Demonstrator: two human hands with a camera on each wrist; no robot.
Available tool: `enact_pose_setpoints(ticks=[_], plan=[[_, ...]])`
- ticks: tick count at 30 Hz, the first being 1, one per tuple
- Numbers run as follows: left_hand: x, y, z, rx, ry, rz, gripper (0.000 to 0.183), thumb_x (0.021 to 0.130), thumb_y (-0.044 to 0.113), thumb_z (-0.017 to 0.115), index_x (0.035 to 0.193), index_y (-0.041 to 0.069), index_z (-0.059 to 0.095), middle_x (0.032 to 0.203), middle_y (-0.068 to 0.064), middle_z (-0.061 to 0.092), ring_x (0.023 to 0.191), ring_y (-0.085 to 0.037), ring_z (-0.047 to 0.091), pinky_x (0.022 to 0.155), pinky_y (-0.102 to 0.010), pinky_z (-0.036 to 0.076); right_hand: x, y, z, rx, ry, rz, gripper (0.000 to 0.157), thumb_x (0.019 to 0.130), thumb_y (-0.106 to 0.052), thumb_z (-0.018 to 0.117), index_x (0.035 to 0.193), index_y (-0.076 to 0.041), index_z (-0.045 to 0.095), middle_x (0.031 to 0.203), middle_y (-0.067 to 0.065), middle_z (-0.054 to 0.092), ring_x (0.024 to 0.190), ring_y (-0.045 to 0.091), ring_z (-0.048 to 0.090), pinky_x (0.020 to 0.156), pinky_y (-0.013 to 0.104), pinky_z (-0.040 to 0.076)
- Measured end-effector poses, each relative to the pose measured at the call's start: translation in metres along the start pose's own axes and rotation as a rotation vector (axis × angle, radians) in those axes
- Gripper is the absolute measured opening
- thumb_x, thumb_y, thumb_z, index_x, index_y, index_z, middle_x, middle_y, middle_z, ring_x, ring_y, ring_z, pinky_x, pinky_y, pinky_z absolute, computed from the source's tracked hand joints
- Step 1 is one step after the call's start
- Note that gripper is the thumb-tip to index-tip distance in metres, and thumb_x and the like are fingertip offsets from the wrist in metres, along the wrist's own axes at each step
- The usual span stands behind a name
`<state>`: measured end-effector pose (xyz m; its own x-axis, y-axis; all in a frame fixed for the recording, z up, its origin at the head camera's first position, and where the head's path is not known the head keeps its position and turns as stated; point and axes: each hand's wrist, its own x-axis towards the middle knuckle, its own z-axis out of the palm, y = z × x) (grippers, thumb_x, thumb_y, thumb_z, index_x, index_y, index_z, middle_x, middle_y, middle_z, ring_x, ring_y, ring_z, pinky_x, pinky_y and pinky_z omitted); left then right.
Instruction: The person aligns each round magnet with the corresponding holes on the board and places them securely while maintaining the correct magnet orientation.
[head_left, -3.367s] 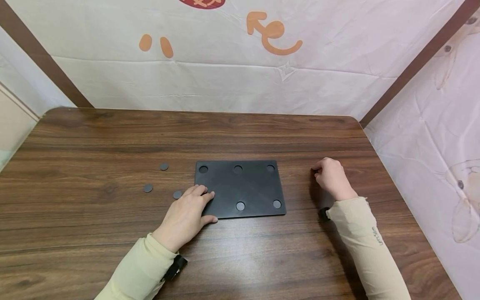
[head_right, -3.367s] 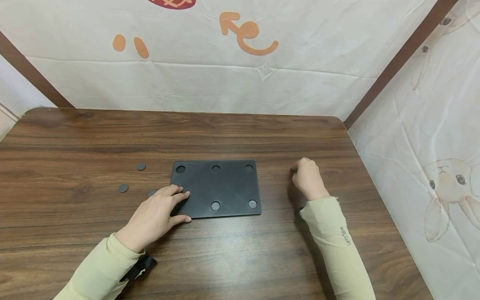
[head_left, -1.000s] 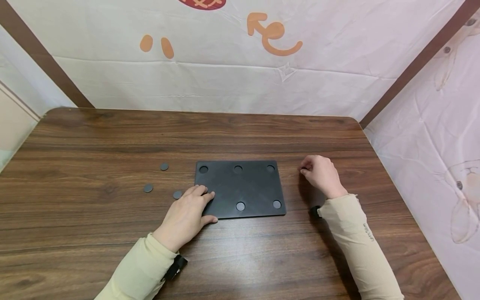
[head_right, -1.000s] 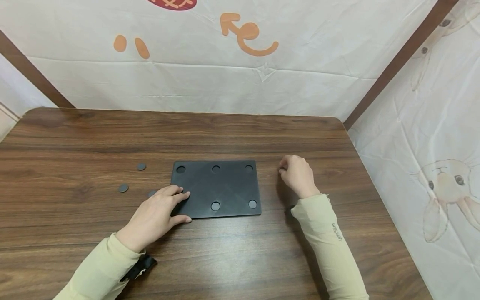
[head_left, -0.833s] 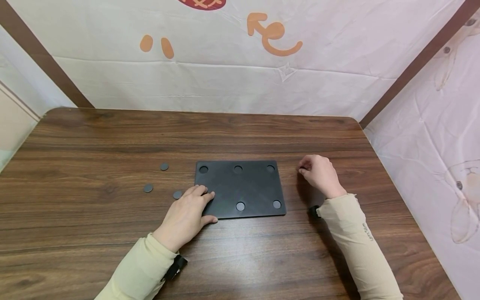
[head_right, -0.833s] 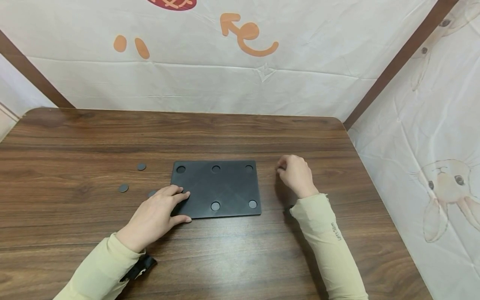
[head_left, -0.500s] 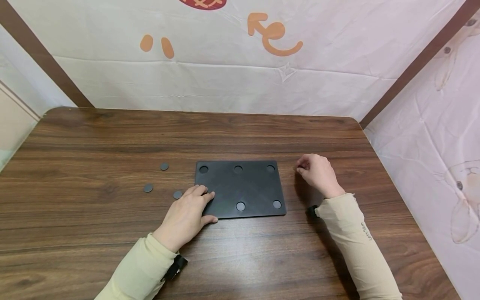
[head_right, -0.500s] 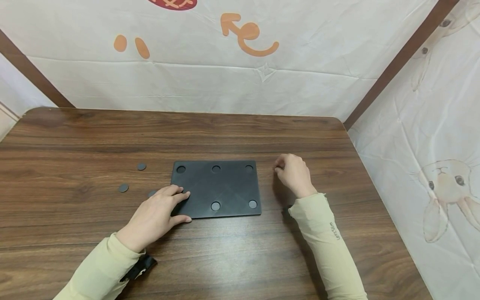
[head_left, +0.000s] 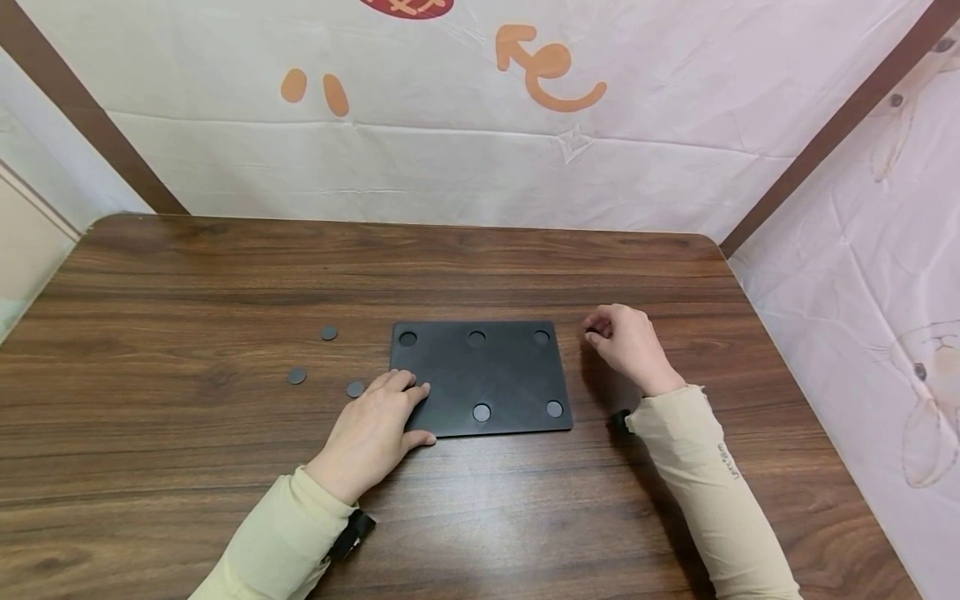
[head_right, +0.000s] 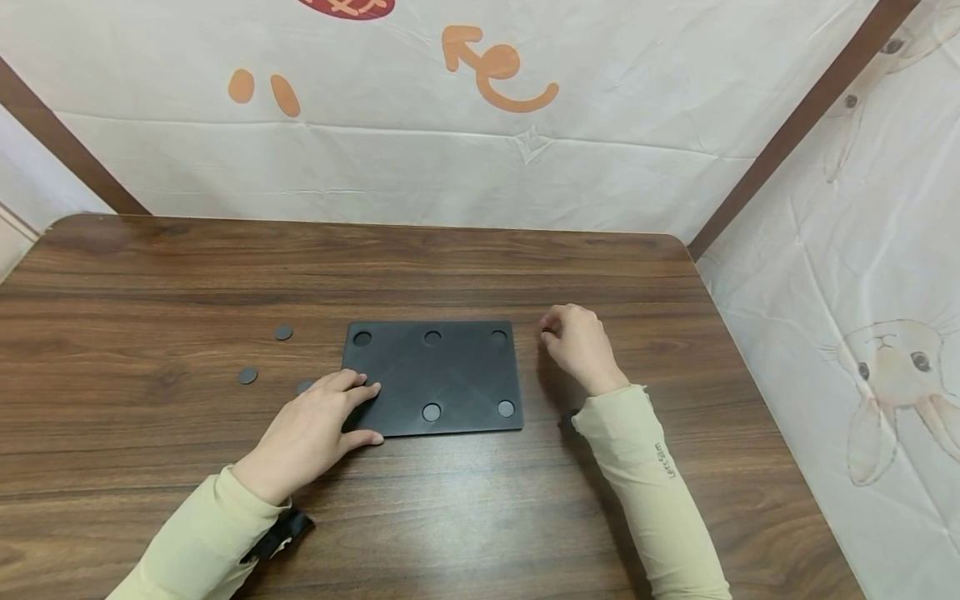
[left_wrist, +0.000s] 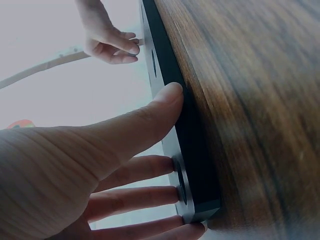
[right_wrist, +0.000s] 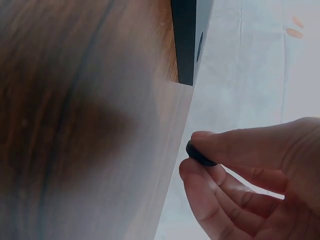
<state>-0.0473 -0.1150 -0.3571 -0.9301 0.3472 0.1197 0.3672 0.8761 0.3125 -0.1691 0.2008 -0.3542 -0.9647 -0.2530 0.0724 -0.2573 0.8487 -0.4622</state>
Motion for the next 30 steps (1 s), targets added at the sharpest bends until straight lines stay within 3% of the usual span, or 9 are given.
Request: enact_pose_setpoints(ticks=[16,30], plan=[[-0.001,0.0,0.0,-0.001,-0.001,0.001,0.055,0.07,0.027,0.084,0.114,0.0,0.069,0.104,-0.01,0.061,0.105,-0.031,0.059,0.076,-0.04,0.054,0.003,-0.009,0.007,0.051,-0.026,-0.085,0.013,0.087,0.0,0.063,0.098,0.001,0.07,0.093,0.015,0.066,0.081,0.026,0.065,0.075,0.042,0.053],[-0.001,0.0,0.0,-0.006,0.005,0.003,0.055,0.069,0.027,0.084,0.115,0.0,0.069,0.105,-0.01,0.061,0.104,-0.03,0.059,0.074,-0.039,0.054,0.004,-0.018,0.011,0.077,-0.058,-0.09,0.017,0.087,0.002,0.061,0.101,0.0,0.071,0.096,0.016,0.064,0.084,0.026,0.065,0.077,0.041,0.055]])
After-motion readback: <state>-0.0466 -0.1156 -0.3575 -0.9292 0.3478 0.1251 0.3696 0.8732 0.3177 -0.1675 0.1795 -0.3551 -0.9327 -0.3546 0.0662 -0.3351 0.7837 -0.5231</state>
